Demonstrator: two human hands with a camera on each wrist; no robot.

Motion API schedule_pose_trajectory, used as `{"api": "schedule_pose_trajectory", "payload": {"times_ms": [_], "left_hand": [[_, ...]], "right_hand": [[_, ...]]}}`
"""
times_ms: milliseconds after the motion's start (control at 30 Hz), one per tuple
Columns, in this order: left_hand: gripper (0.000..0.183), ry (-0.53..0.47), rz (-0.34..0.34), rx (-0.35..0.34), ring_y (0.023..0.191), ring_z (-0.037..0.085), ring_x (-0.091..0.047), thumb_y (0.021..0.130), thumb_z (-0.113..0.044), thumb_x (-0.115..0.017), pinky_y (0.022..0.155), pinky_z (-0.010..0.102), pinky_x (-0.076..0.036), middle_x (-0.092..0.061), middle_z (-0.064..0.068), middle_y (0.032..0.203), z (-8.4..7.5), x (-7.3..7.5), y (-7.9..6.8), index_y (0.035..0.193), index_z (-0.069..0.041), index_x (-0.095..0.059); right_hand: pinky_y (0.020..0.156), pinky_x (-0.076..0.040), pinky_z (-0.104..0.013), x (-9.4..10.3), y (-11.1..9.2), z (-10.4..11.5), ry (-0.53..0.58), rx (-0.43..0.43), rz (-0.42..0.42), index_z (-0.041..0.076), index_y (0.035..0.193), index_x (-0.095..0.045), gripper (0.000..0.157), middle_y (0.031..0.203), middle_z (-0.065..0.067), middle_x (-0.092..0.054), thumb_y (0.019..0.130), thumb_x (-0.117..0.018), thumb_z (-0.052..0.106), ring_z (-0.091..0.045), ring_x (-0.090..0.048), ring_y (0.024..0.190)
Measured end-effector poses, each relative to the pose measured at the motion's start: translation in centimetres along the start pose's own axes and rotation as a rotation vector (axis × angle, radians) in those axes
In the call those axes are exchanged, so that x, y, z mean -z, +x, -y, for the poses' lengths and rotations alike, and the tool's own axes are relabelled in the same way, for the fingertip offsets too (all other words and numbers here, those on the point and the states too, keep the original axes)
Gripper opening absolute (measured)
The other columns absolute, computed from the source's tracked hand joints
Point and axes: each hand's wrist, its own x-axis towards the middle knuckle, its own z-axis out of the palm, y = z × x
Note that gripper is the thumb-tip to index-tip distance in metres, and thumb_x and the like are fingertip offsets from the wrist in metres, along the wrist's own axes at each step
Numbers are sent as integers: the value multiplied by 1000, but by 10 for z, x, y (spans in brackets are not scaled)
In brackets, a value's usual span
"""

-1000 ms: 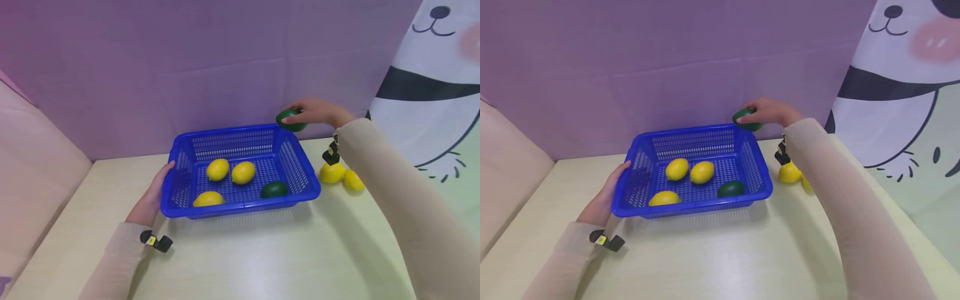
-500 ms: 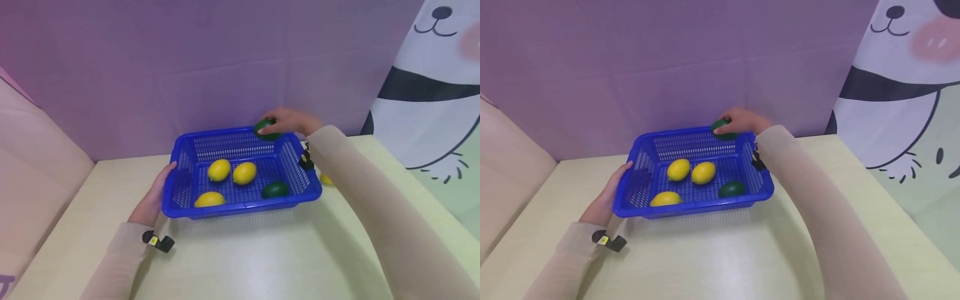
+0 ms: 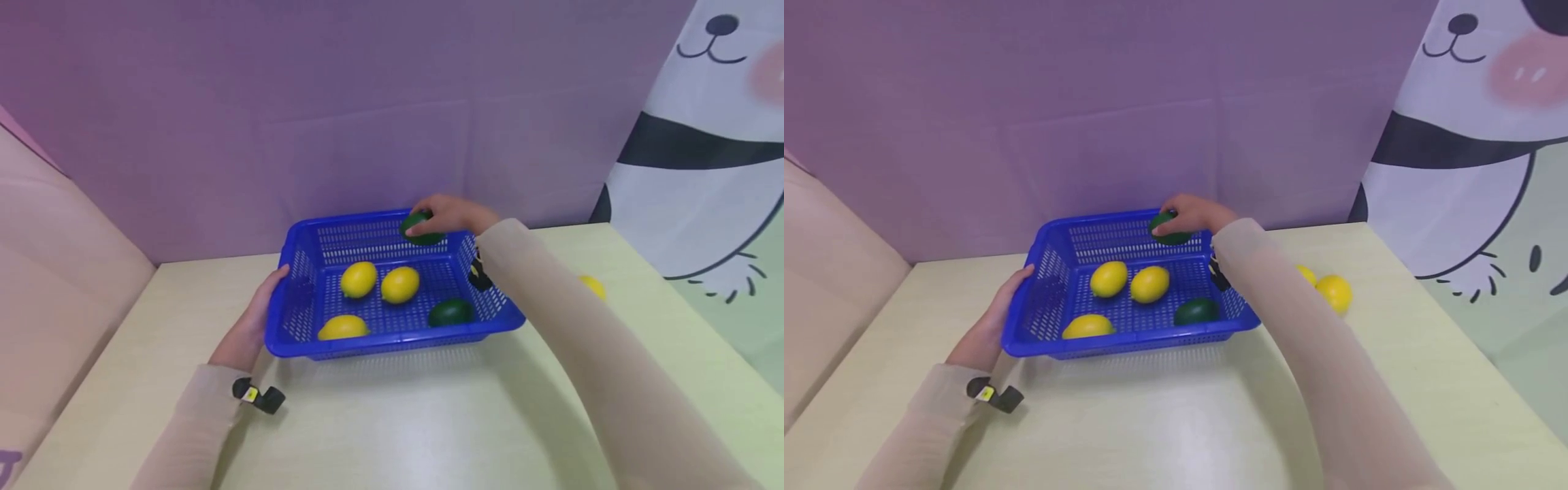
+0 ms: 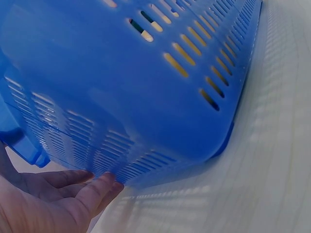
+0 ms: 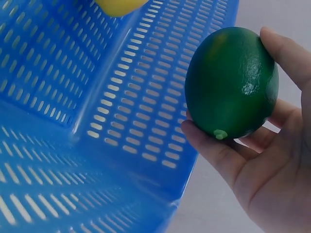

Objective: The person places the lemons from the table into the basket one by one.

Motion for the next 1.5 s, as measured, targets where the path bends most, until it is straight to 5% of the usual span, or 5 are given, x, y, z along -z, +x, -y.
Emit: {"api": "schedule_pose_trajectory", "payload": {"times_ms": [500, 1500], "left_hand": [[70, 52, -35, -3, 104, 17, -55, 98, -52, -28, 89, 34, -46, -53, 1, 117, 0, 0, 2, 151, -10, -8], [70, 50, -1, -11, 99, 16, -57, 99, -50, -24, 85, 33, -48, -56, -1, 110, 0, 1, 2, 149, -5, -7]], "right_hand": [[103, -37, -46, -15, 9, -4, -108, -53, 57, 1, 134, -48, 59, 134, -17, -49, 89, -62, 38, -30, -46, 121], [109, -29, -47, -49, 15, -19, -203, -161, 159, 1, 134, -49, 60, 141, -18, -43, 88, -62, 38, -34, -38, 131]]}}
